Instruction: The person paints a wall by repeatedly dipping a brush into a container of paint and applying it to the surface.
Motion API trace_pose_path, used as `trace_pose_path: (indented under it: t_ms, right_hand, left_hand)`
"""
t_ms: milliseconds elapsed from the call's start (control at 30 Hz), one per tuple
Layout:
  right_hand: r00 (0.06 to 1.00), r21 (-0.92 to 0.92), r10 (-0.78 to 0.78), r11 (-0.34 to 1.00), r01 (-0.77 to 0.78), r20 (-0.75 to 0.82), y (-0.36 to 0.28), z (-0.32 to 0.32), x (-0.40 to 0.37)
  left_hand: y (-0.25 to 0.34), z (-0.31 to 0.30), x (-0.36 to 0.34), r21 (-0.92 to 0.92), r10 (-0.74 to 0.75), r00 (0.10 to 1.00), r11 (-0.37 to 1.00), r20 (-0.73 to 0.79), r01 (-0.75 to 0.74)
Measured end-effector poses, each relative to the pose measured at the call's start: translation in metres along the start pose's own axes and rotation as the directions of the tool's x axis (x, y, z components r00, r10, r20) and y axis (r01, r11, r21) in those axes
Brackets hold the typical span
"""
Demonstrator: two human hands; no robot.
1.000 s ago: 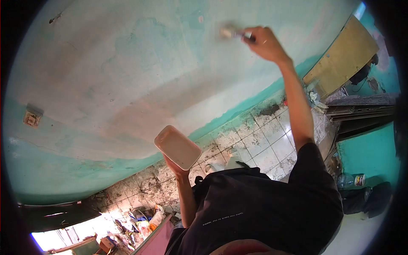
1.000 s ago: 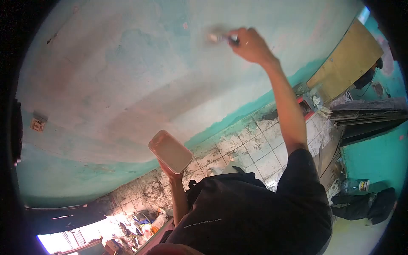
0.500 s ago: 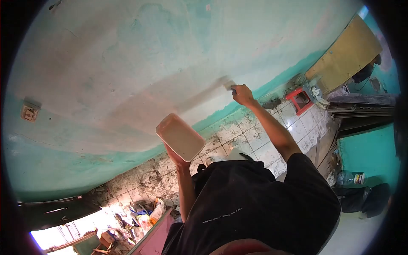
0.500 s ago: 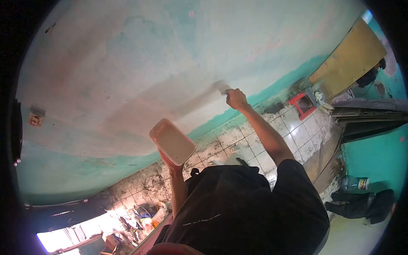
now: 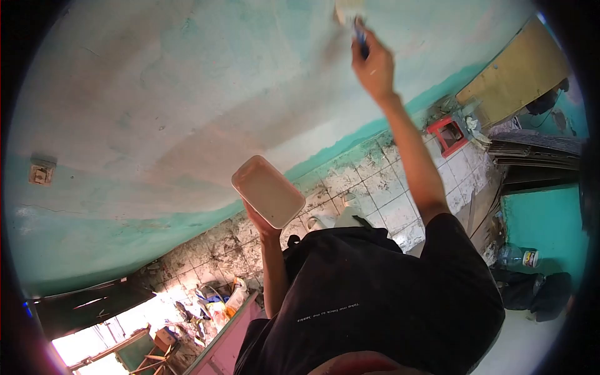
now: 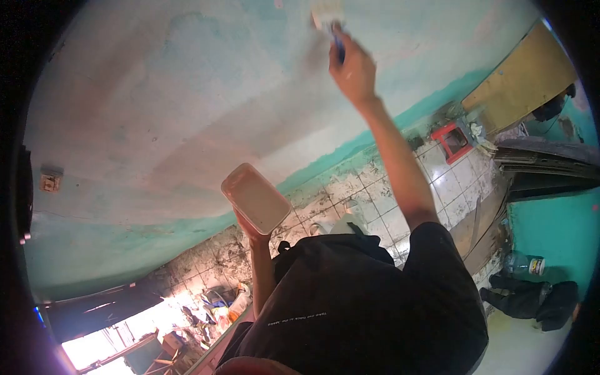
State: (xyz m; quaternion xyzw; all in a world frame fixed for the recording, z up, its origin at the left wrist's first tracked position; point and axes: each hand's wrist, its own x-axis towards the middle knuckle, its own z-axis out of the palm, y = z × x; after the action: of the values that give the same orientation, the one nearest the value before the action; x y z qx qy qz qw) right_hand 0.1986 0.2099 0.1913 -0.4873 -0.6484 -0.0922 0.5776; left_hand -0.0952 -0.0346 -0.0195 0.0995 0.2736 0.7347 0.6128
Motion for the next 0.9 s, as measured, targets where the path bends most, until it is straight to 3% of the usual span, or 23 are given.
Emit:
trace_pose_path:
  t_ms: [100,167,200,233,300,400,433,500,567,700,733,800,833,900]
  right_hand:
    - [0.997,0.107,0.080,0.991,-0.079,-0.003,0.049,0.046,-0.116]
    - [0.988,0.080,0.106,0.990,-0.115,0.113,0.081,0.054,-0.190]
    - [0.896,-0.112,0.303,0.953,-0.282,0.324,0.091,0.051,-0.217]
    - [0.896,-0.108,0.307,0.952,-0.287,0.320,0.115,0.055,-0.243]
    - [0.636,-0.335,0.342,0.932,-0.137,0.691,0.159,0.061,-0.280]
    - [0.609,-0.372,0.384,0.916,-0.153,0.694,0.150,0.053,-0.214]
    - [0.476,-0.444,0.530,0.848,-0.290,0.701,0.093,0.022,-0.136]
    - [0.516,-0.339,0.430,0.902,-0.266,0.741,0.061,-0.007,-0.046]
    - [0.753,-0.264,0.190,0.964,-0.022,0.631,0.049,-0.033,0.021]
    - [0.915,-0.169,-0.108,0.968,0.186,0.388,-0.042,-0.107,0.143]
    - [0.917,-0.186,-0.104,0.964,0.188,0.386,-0.056,-0.114,0.155]
    - [0.973,-0.017,-0.227,0.973,0.228,0.039,-0.077,-0.114,0.168]
    - [0.973,-0.016,-0.229,0.973,0.230,0.041,-0.073,-0.102,0.162]
    - [0.997,0.033,-0.062,0.998,0.060,0.049,-0.043,-0.058,0.125]
  left_hand:
    - [0.001,-0.003,0.000,-0.015,0.003,1.000,1.000,-0.028,-0.003]
    - [0.000,-0.009,0.002,-0.020,-0.003,0.999,1.000,-0.041,0.002]
    - [0.000,-0.010,0.004,-0.019,-0.019,0.999,1.000,-0.039,0.018]
    - [0.000,-0.009,0.008,-0.019,-0.034,0.999,0.999,-0.035,0.033]
    - [0.000,0.000,0.010,0.012,-0.018,1.000,1.000,-0.014,0.018]
    - [0.000,0.002,0.013,0.054,-0.011,1.000,0.998,0.005,0.011]
    - [-0.002,0.004,0.017,0.063,-0.015,1.000,0.998,0.005,0.015]
    - [-0.004,0.044,0.026,-0.017,-0.035,0.997,0.999,0.073,0.036]
    - [0.002,0.065,0.011,-0.081,-0.155,0.981,0.983,0.116,0.165]
    - [-0.028,0.053,0.032,-0.043,-0.239,0.954,0.967,0.180,0.250]
    - [-0.029,0.063,0.029,-0.056,-0.285,0.945,0.953,0.159,0.297]
    - [-0.036,0.066,0.033,-0.072,-0.331,0.934,0.937,0.136,0.342]
    - [-0.044,0.057,0.040,-0.047,-0.324,0.936,0.942,0.140,0.333]
    - [-0.044,0.053,0.041,-0.021,-0.312,0.940,0.948,0.138,0.317]
